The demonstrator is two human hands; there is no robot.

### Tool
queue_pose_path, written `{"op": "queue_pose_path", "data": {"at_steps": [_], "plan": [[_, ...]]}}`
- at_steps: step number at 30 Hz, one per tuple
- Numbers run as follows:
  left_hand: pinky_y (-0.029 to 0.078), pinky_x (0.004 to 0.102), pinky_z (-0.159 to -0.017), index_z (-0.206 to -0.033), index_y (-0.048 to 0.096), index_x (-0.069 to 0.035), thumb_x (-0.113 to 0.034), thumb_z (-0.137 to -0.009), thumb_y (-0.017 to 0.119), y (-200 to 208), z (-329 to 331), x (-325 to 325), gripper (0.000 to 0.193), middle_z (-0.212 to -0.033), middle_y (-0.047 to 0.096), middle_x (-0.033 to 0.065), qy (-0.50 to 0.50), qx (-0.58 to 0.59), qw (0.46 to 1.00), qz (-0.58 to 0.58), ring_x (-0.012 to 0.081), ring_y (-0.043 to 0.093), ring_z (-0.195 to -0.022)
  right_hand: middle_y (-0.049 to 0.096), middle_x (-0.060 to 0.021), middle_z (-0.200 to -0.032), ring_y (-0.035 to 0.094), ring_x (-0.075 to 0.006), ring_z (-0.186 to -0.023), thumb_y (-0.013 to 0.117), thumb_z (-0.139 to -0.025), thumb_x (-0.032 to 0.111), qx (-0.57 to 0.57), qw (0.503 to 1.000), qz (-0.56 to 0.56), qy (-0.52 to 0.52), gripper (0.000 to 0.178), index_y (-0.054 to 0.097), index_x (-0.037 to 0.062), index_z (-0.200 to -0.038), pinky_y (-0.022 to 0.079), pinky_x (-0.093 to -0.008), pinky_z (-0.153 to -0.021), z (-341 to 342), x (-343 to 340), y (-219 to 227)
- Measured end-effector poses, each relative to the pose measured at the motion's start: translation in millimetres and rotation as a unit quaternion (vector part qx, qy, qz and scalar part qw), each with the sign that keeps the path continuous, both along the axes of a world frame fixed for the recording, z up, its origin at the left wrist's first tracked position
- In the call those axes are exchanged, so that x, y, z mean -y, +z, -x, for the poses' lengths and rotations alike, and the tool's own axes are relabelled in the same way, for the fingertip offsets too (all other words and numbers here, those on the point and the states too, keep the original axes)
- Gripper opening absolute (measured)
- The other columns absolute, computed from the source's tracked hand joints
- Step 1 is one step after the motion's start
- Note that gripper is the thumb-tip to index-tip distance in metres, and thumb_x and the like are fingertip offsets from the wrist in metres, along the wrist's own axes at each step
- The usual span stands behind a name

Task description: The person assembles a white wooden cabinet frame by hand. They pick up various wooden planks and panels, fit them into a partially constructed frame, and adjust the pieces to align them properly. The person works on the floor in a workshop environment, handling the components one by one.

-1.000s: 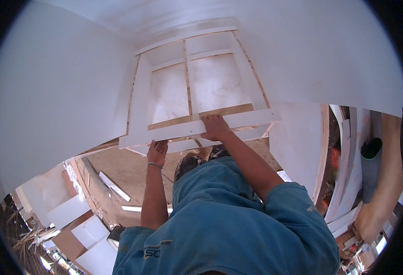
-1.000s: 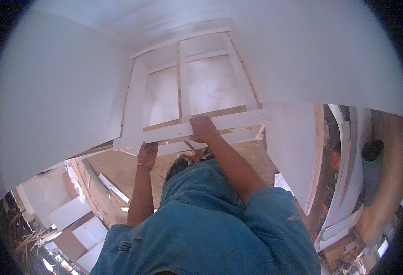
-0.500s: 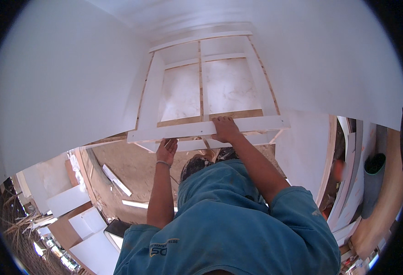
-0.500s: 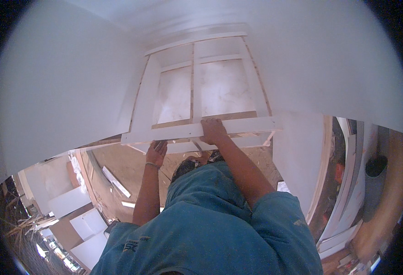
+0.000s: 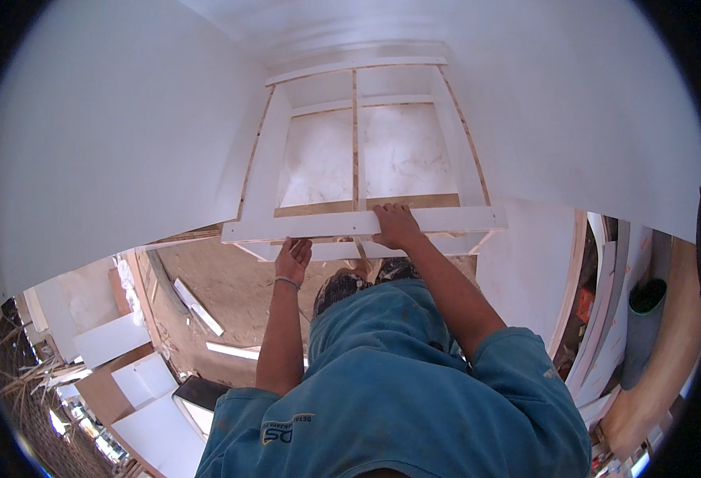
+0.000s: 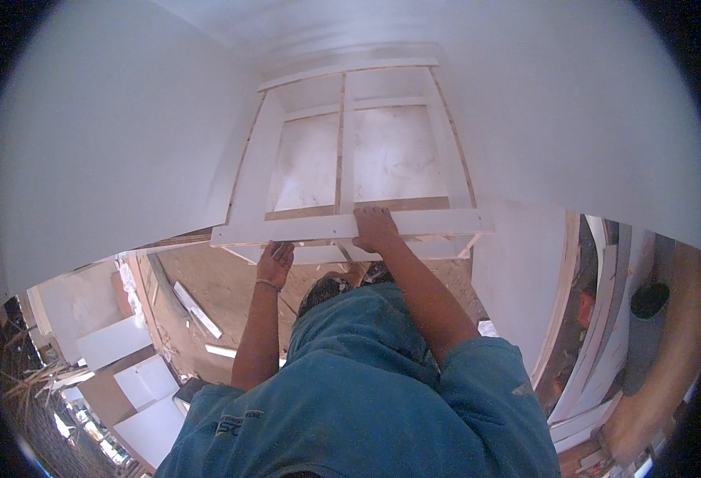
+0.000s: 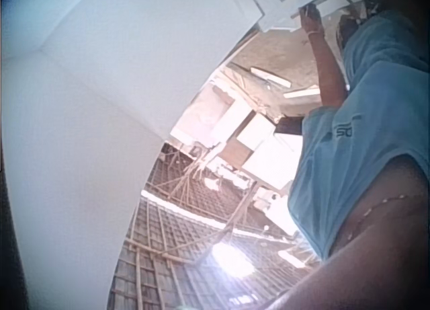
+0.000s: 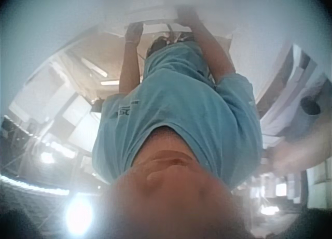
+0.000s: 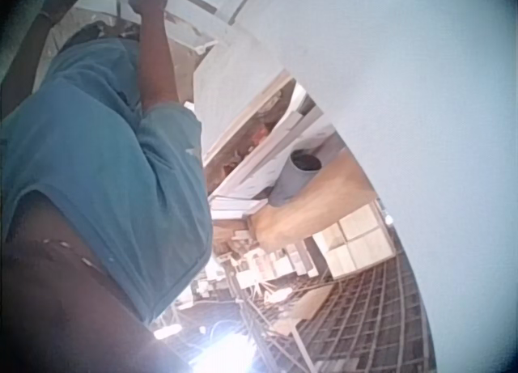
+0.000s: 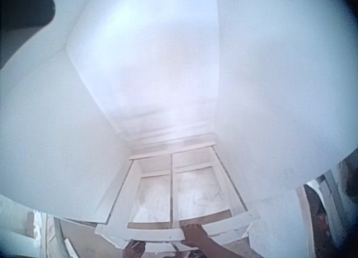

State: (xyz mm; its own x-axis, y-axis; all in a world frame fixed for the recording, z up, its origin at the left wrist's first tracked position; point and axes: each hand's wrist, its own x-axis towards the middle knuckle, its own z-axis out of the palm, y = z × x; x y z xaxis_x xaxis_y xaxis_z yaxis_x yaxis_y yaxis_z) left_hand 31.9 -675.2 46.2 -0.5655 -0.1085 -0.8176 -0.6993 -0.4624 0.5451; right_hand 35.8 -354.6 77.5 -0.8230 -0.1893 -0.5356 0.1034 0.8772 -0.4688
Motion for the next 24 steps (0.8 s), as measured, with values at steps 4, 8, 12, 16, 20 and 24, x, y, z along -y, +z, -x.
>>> {"op": "queue_pose_path", "data": {"at_steps": [4,8,12,16,20,24], "plan": [[0.057,0.0346,-0.083,-0.117,0.056,-0.002,-0.036,-0.102,0.053,-2.7,0.1,3.2,0.037,-0.108,0.070,0.0138,-0.004,0.005,1.000,-0.007,0.0250,0.069,-0.100,0.055,-0.0191,-0.132,0.049,-0.0368,-0.128,0.078,-0.075,0.040,-0.006,1.000,0.011,-0.005,0.076,0.048,0.0057,-0.135,0.033,-0.0483,-0.111,-2.0,0.0,0.4],[0.058,0.0345,-0.084,-0.117,0.057,-0.002,-0.036,-0.102,0.052,1.4,-0.2,-1.7,0.037,-0.108,0.070,0.0137,0.002,0.012,1.000,-0.001,0.0251,0.069,-0.100,0.055,-0.0192,-0.132,0.049,-0.0370,-0.128,0.078,-0.075,0.039,-0.018,1.000,0.006,-0.007,0.076,0.048,0.0056,-0.135,0.033,-0.0484,-0.111,-4.5,-0.6,-3.9],[0.057,0.0358,-0.087,-0.118,0.056,-0.002,-0.036,-0.102,0.053,2.0,-0.2,-4.2,0.038,-0.110,0.069,0.0147,0.005,0.011,1.000,0.001,0.0254,0.069,-0.102,0.054,-0.0194,-0.133,0.049,-0.0372,-0.128,0.078,-0.075,0.039,-0.018,1.000,0.001,-0.009,0.075,0.049,0.0060,-0.135,0.033,-0.0484,-0.110,-4.8,-1.1,-5.8],[0.057,0.0379,-0.091,-0.118,0.054,-0.002,-0.037,-0.101,0.054,10.2,3.5,-8.5,0.039,-0.111,0.067,0.0157,0.020,0.002,0.999,-0.032,0.0279,0.068,-0.101,0.055,-0.0191,-0.131,0.049,-0.0371,-0.127,0.078,-0.075,0.041,-0.015,1.000,-0.002,-0.002,0.076,0.049,0.0071,-0.136,0.034,-0.0490,-0.110,-2.2,-3.5,-5.4],[0.058,0.0448,-0.089,-0.115,0.052,-0.002,-0.033,-0.103,0.051,3.9,14.1,-25.7,0.034,-0.106,0.066,0.0147,0.042,0.008,0.996,-0.075,0.0300,0.067,-0.096,0.056,-0.0191,-0.129,0.049,-0.0366,-0.126,0.077,-0.072,0.046,-0.068,0.997,0.005,0.037,0.080,0.050,0.0104,-0.138,0.033,-0.0519,-0.109,-3.9,-10.9,-11.8],[0.060,0.0500,-0.083,-0.115,0.050,0.001,-0.027,-0.105,0.046,-16.4,13.7,-30.2,0.030,-0.106,0.064,0.0146,0.020,0.019,1.000,0.014,0.0298,0.067,-0.094,0.056,-0.0174,-0.128,0.047,-0.0352,-0.128,0.078,-0.071,0.048,-0.091,0.994,0.038,0.054,0.081,0.051,0.0140,-0.140,0.030,-0.0541,-0.110,-15.0,-14.4,-41.5]]}}
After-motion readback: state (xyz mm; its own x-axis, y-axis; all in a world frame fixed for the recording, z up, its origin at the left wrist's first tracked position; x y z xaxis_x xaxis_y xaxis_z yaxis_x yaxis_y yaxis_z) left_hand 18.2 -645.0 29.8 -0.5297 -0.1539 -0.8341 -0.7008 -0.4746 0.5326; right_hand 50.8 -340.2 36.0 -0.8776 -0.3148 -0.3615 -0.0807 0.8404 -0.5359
